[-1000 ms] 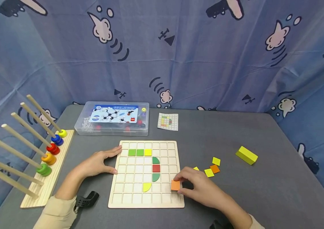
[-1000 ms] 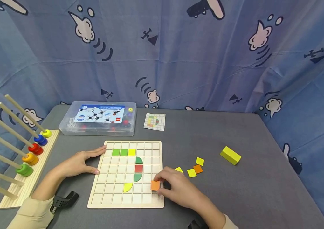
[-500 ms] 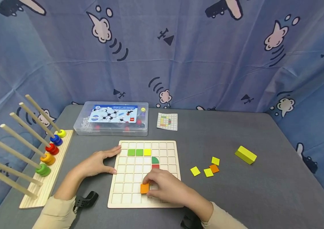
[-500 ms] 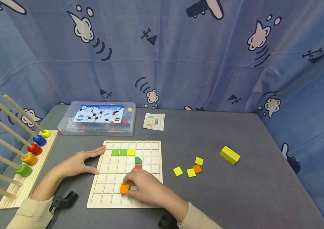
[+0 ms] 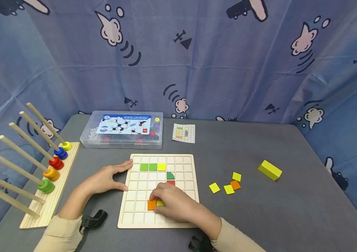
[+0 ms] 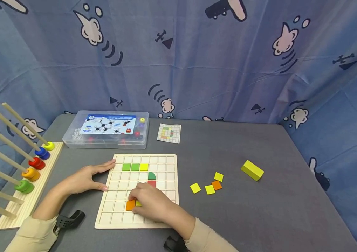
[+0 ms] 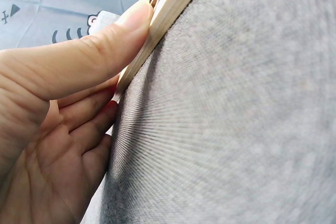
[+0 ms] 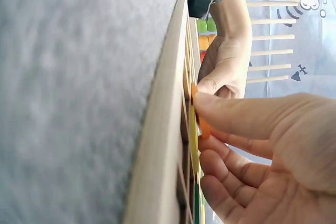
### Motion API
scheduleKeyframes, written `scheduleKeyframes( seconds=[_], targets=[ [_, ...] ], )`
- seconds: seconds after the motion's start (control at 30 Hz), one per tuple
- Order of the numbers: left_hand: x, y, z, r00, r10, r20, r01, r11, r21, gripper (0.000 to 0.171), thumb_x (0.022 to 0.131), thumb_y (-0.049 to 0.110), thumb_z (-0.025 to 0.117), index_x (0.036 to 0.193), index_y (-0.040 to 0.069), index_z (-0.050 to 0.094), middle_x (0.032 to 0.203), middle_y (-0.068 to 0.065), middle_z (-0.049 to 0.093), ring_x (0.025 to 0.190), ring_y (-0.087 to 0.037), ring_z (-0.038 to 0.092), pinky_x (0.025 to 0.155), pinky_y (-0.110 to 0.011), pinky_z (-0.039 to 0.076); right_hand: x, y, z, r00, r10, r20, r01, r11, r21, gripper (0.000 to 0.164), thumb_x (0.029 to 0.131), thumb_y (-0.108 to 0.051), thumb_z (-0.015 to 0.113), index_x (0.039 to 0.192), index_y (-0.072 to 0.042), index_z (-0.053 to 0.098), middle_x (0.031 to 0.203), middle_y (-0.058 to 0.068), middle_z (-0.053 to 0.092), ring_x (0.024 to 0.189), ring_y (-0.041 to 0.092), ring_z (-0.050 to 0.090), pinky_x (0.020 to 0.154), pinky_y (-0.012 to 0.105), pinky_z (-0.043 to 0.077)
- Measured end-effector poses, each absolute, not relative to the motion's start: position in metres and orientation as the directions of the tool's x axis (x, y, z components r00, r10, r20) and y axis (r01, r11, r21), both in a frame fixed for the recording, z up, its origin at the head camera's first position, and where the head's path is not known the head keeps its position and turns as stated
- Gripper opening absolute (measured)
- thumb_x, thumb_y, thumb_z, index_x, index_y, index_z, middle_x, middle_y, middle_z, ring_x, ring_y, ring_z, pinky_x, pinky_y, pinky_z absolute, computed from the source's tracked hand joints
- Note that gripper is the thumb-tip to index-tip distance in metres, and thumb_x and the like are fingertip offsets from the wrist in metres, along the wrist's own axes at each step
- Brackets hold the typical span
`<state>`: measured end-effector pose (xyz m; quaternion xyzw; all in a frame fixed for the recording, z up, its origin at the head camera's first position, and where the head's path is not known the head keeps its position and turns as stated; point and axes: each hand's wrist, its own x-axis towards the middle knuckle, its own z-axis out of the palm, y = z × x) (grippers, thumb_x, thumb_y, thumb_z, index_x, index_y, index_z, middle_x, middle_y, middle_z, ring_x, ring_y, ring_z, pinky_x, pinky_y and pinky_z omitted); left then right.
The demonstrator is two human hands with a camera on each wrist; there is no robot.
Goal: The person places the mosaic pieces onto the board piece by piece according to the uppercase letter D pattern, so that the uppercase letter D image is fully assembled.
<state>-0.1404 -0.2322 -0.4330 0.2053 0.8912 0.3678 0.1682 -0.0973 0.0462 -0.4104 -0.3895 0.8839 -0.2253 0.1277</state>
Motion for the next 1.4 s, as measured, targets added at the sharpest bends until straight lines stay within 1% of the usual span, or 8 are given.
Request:
scheduleKeyframes(
  seconds=[0.37, 0.57, 0.67, 0.83, 0.93, 1.07, 1.3, 1.4],
  targets=[
    [-0.14, -0.234, -0.428, -0.861, 0.484, -0.155, 0.242, 0.66, 0.711, 0.086, 0.076, 0.037, 0.076, 0.146, 0.007, 0.036, 0.154, -0.014, 0.027, 0.141, -0.039, 0.023, 0.108, -0.058, 0.027, -0.096, 0.041, -0.413, -0.656, -0.754, -0.028, -0.657, 0.589, -0.47, 0.026, 0.08, -0.021, 0.076, 0.105, -0.016, 0.071, 0.097, -0.008, 0.06, 0.086, 0.001, 0.05, 0.079, 0.015, 0.043],
    [-0.139, -0.233, -0.428, -0.862, 0.485, -0.147, 0.256, 0.666, 0.701, 0.086, 0.075, 0.038, 0.076, 0.145, 0.007, 0.038, 0.154, -0.012, 0.028, 0.14, -0.039, 0.025, 0.108, -0.057, 0.028, -0.1, 0.049, -0.408, -0.639, -0.767, -0.05, -0.639, 0.566, -0.521, 0.029, 0.081, -0.021, 0.075, 0.109, -0.014, 0.069, 0.102, -0.008, 0.062, 0.091, 0.001, 0.053, 0.083, 0.016, 0.045],
    [-0.14, -0.232, -0.429, -0.86, 0.489, -0.144, 0.264, 0.668, 0.695, 0.086, 0.075, 0.04, 0.076, 0.145, 0.007, 0.038, 0.154, -0.012, 0.028, 0.14, -0.038, 0.025, 0.108, -0.057, 0.028, -0.104, 0.058, -0.404, -0.647, -0.761, -0.052, -0.621, 0.565, -0.543, 0.031, 0.081, -0.02, 0.075, 0.111, -0.013, 0.068, 0.104, -0.006, 0.063, 0.092, 0.003, 0.054, 0.083, 0.017, 0.046],
    [-0.14, -0.231, -0.428, -0.861, 0.484, -0.157, 0.253, 0.675, 0.693, 0.087, 0.075, 0.04, 0.076, 0.146, 0.008, 0.038, 0.155, -0.01, 0.027, 0.141, -0.038, 0.024, 0.108, -0.057, 0.028, -0.111, 0.083, -0.4, -0.681, -0.731, -0.037, -0.596, 0.583, -0.552, 0.033, 0.082, -0.019, 0.074, 0.113, -0.011, 0.067, 0.107, -0.002, 0.063, 0.094, 0.009, 0.055, 0.084, 0.024, 0.047],
    [-0.14, -0.231, -0.428, -0.859, 0.486, -0.16, 0.251, 0.673, 0.696, 0.087, 0.075, 0.04, 0.076, 0.146, 0.008, 0.038, 0.155, -0.011, 0.027, 0.141, -0.039, 0.024, 0.108, -0.058, 0.027, -0.113, 0.103, -0.398, -0.711, -0.703, -0.014, -0.581, 0.599, -0.551, 0.034, 0.082, -0.017, 0.074, 0.114, -0.01, 0.066, 0.109, -0.001, 0.064, 0.099, 0.012, 0.057, 0.088, 0.029, 0.048],
    [-0.141, -0.23, -0.428, -0.859, 0.489, -0.155, 0.254, 0.669, 0.699, 0.087, 0.075, 0.04, 0.076, 0.146, 0.008, 0.038, 0.155, -0.011, 0.027, 0.141, -0.039, 0.024, 0.108, -0.058, 0.027, -0.116, 0.131, -0.395, -0.759, -0.651, 0.004, -0.55, 0.639, -0.538, 0.037, 0.081, -0.017, 0.075, 0.116, -0.009, 0.065, 0.112, 0.001, 0.064, 0.1, 0.015, 0.059, 0.088, 0.035, 0.05],
    [-0.14, -0.23, -0.43, -0.861, 0.478, -0.175, 0.225, 0.666, 0.711, 0.088, 0.074, 0.039, 0.078, 0.146, 0.009, 0.037, 0.155, -0.007, 0.026, 0.142, -0.036, 0.023, 0.109, -0.056, 0.027, -0.117, 0.183, -0.392, -0.84, -0.543, -0.005, -0.453, 0.706, -0.544, 0.039, 0.08, -0.017, 0.076, 0.116, -0.009, 0.065, 0.109, 0.001, 0.065, 0.101, 0.019, 0.062, 0.085, 0.038, 0.051],
    [-0.139, -0.23, -0.43, -0.859, 0.483, -0.168, 0.237, 0.667, 0.707, 0.088, 0.074, 0.04, 0.077, 0.146, 0.008, 0.037, 0.155, -0.009, 0.027, 0.141, -0.037, 0.023, 0.108, -0.056, 0.027, -0.115, 0.205, -0.393, -0.866, -0.501, 0.002, -0.426, 0.734, -0.53, 0.038, 0.08, -0.018, 0.076, 0.115, -0.008, 0.065, 0.109, 0.001, 0.066, 0.1, 0.02, 0.063, 0.084, 0.038, 0.051]
  ],
)
